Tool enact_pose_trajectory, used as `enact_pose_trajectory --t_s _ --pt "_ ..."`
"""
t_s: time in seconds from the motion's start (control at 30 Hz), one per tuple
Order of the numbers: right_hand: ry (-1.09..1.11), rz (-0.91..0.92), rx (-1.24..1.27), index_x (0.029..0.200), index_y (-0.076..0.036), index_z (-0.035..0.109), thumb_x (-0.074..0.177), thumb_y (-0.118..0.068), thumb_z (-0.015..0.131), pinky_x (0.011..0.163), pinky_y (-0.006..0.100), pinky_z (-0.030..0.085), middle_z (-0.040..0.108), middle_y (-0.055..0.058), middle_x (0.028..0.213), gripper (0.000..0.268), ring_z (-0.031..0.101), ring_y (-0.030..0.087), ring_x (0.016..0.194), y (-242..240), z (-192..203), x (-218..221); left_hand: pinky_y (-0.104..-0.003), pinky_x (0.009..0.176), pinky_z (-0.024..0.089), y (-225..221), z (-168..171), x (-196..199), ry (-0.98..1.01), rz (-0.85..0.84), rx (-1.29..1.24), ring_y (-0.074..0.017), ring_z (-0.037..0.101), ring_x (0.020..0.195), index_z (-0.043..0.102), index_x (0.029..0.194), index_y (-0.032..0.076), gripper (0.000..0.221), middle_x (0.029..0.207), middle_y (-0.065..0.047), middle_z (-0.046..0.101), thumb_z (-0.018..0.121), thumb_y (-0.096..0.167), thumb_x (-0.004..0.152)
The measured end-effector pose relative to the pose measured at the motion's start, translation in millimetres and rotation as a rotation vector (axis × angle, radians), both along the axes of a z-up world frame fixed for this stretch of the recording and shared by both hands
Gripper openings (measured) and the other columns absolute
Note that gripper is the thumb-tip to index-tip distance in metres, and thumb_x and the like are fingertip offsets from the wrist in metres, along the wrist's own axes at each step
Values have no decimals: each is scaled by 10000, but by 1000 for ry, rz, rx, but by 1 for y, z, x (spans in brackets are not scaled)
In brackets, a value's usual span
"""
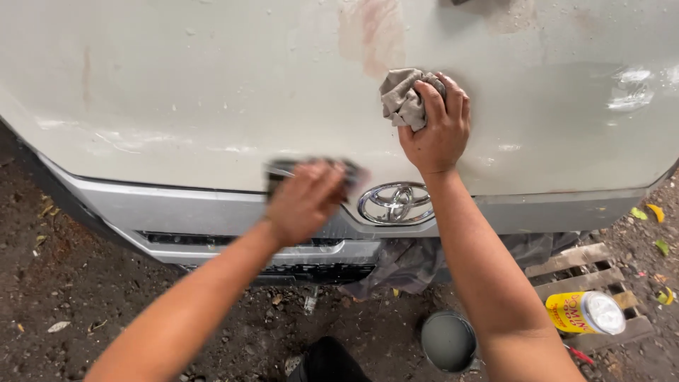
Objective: Sanding and wiping the hood of a white car during body work preparation.
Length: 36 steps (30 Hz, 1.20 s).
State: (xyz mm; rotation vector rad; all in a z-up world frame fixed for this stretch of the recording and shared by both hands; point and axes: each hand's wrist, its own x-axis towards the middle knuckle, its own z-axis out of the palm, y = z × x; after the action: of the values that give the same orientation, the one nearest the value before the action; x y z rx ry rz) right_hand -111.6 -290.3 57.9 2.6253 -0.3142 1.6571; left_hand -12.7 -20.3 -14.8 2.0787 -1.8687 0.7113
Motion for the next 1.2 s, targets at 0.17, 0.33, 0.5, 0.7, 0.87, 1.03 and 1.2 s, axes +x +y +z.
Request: enact_pose_trajectory --t_s 0.17,0.33,0.5,0.7,0.87,1.03,1.2 --pt "3 21 -18 1274 -136 670 856 -204 772 1094 500 489 599 149 1365 436 584 379 1252 -2 5 3 -503 1207 282 -4 -1 7 -206 -153 55 -376 467 1404 644 1370 83 429 1571 -174 474 517 276 1008" --pt "-5 -13 -2 1267 -139 664 931 -263 824 1079 494 490 599 136 1376 393 586 365 1260 0 3 4 -539 1174 329 7 21 16 -278 -109 18 -382 488 1347 666 1400 162 391 1514 -205 502 515 257 1052" --pt "-12 -12 -15 1274 -140 666 917 -252 808 1081 496 493 599 126 1368 400 592 362 1263 0 4 2 -495 1217 349 -20 27 12 -535 -169 81 -324 521 1379 661 1371 199 348 1521 -136 526 510 259 1062" --pt "-11 -26 18 1271 -148 669 912 -257 823 1061 491 496 593 133 1361 405 585 369 1233 5 2 2 -522 1188 355 -13 41 15 -311 -67 83 -344 521 1363 669 1359 274 356 1520 -132 535 508 237 1044" --pt "-37 2 18 1265 -153 670 903 -215 802 1063 484 499 596 133 1374 390 588 371 1246 3 7 0 -498 1189 349 -30 52 15 -439 -204 120 -329 527 1363 693 1328 236 360 1514 -88 551 494 306 1036" --pt "-7 -22 21 1275 -157 664 906 -224 815 1076 485 497 598 119 1372 404 587 363 1254 5 5 1 -496 1214 310 -3 68 40 -367 -205 80 -312 504 1378 705 1339 248 378 1517 -66 556 510 276 1016" --pt "-16 -9 -7 1274 -153 665 884 -230 804 1070 489 495 596 135 1376 421 581 371 1249 4 6 -1 -490 1209 314 -42 61 17 -458 -253 80 -291 505 1368 719 1311 238 376 1460 -55 581 519 270 994"
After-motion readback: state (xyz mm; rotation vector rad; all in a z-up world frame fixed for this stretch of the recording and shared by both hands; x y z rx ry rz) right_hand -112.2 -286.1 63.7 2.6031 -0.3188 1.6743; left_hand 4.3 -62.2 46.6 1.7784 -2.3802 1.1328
